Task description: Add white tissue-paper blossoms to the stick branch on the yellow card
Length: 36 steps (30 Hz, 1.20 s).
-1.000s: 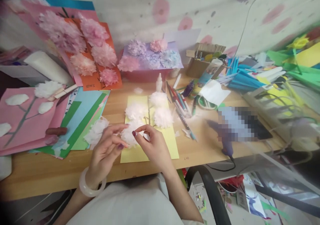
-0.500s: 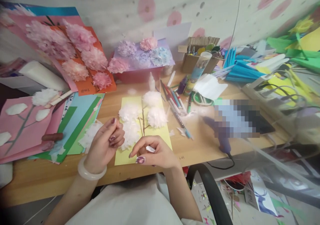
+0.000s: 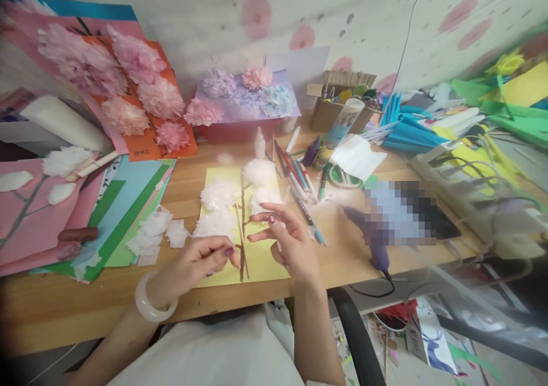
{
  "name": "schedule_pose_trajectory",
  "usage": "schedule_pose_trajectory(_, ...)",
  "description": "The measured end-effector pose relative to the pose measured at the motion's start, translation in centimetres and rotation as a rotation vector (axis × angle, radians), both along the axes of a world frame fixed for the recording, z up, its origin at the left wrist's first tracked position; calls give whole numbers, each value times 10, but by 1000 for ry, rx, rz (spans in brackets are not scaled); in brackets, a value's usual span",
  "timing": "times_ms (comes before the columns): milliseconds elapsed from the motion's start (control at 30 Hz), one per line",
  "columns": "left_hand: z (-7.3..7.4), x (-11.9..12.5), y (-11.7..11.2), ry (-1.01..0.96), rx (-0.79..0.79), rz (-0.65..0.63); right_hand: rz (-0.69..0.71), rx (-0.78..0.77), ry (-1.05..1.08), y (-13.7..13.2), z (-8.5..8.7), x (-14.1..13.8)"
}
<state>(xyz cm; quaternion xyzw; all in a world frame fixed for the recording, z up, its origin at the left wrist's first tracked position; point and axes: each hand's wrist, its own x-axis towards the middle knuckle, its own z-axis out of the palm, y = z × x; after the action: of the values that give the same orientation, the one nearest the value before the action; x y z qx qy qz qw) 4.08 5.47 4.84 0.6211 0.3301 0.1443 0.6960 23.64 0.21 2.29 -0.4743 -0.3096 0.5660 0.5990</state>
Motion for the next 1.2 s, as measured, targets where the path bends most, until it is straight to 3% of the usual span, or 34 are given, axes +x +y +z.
schedule_pose_trajectory(100, 3, -6, 11, -255, -288, 348, -269, -34, -313, -8, 3, 14)
schedule_pose_trajectory(200, 8, -7, 19, -465, -549, 511, -432, -103, -538, -20, 15, 16)
schedule_pose_trajectory(300, 11, -6, 19, -569, -671, 518, -438, -31, -642, -28, 30, -1)
schedule_pose_trajectory(400, 11, -6, 11, -589, -654, 461, -253, 63, -738, -23, 38, -27)
schedule_pose_trajectory(533, 8, -11, -2, -518, -508, 317, 39, 14, -762, -4, 34, -55)
schedule_pose_trajectory(633, 4, -16, -6, -468, -465, 254, 132, 29, -698, 5, 25, -64)
schedule_pose_trajectory(933, -6, -19, -1, -607, -610, 466, 113, -3, -486, 7, 19, -62)
schedule_pose_trajectory(1067, -12, -20, -2, -625, -674, 480, 10, -41, -553, 6, 19, -56)
schedule_pose_trajectory(1200, -15, -21, -4, -561, -605, 498, -2, -65, -609, 6, 18, -53)
